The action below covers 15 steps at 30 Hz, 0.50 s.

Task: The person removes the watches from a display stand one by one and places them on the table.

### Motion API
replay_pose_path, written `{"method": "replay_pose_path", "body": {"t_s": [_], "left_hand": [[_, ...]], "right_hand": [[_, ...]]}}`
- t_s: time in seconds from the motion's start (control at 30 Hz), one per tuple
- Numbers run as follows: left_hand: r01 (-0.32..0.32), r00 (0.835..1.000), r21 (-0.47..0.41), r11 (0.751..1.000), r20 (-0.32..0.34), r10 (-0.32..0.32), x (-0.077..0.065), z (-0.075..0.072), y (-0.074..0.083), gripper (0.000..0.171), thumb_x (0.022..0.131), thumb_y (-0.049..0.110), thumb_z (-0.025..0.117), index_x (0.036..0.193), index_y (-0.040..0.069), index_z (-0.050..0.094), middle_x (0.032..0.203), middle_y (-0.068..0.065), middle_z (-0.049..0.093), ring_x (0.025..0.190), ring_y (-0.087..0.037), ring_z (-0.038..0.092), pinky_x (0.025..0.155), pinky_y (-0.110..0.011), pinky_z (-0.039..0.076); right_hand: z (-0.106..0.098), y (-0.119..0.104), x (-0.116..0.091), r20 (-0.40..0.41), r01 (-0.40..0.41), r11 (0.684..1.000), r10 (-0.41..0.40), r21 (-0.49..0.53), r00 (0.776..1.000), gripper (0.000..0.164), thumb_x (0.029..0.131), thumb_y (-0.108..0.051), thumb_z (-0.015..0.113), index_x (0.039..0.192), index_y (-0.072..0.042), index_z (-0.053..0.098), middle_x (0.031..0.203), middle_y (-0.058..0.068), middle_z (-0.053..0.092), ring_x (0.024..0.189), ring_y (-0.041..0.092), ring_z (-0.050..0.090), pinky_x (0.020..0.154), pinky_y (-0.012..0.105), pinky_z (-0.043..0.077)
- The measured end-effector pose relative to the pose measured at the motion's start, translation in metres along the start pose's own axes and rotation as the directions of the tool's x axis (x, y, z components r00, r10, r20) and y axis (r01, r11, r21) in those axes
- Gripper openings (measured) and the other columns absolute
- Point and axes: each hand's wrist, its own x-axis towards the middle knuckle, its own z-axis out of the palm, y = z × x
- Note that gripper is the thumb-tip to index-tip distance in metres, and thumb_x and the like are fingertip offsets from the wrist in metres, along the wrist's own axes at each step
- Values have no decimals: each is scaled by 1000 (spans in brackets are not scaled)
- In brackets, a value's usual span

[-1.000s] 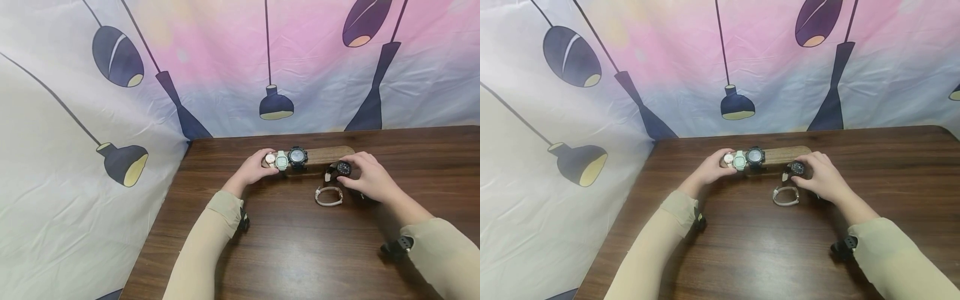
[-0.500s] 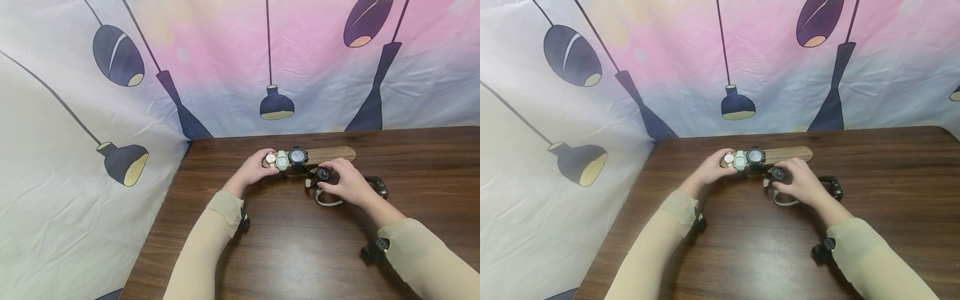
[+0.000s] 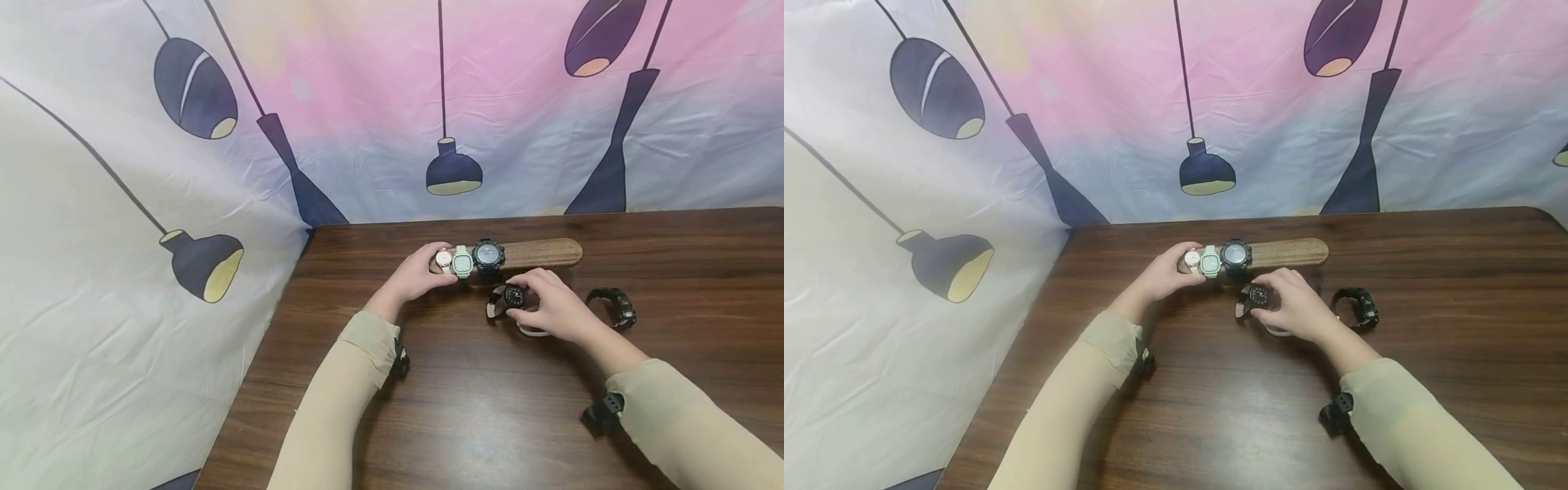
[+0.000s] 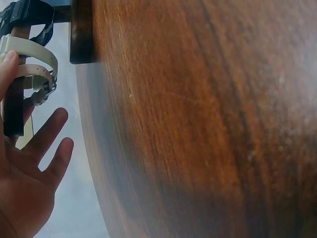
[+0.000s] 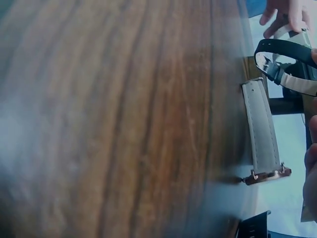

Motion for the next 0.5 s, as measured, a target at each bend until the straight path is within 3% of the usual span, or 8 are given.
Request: {"method": "replay_pose_path", "body": {"t_s": [0.3, 0.5], "left_hand": [[6, 1000, 2, 1000, 4, -6, 0, 0, 0, 63, 81, 40, 72, 136, 23, 46, 129, 0, 48, 105, -13, 51, 89, -33, 41], [9, 1000, 6, 1000, 2, -9, 0, 0, 0, 63, 81, 39, 73, 136, 23, 46, 128, 0, 49, 104, -13, 52, 89, -33, 41]], "right_hand": [[7, -7, 5, 80, -14, 1000, 13, 11, 997, 45, 77, -22, 76, 116, -7, 60, 106, 6, 56, 93, 20, 46, 79, 41, 41], [13, -9, 4, 77, -10, 1000, 11, -9, 997, 46, 74, -23, 78, 114, -7, 61, 101, 4, 57, 92, 20, 46, 79, 40, 40]]}}
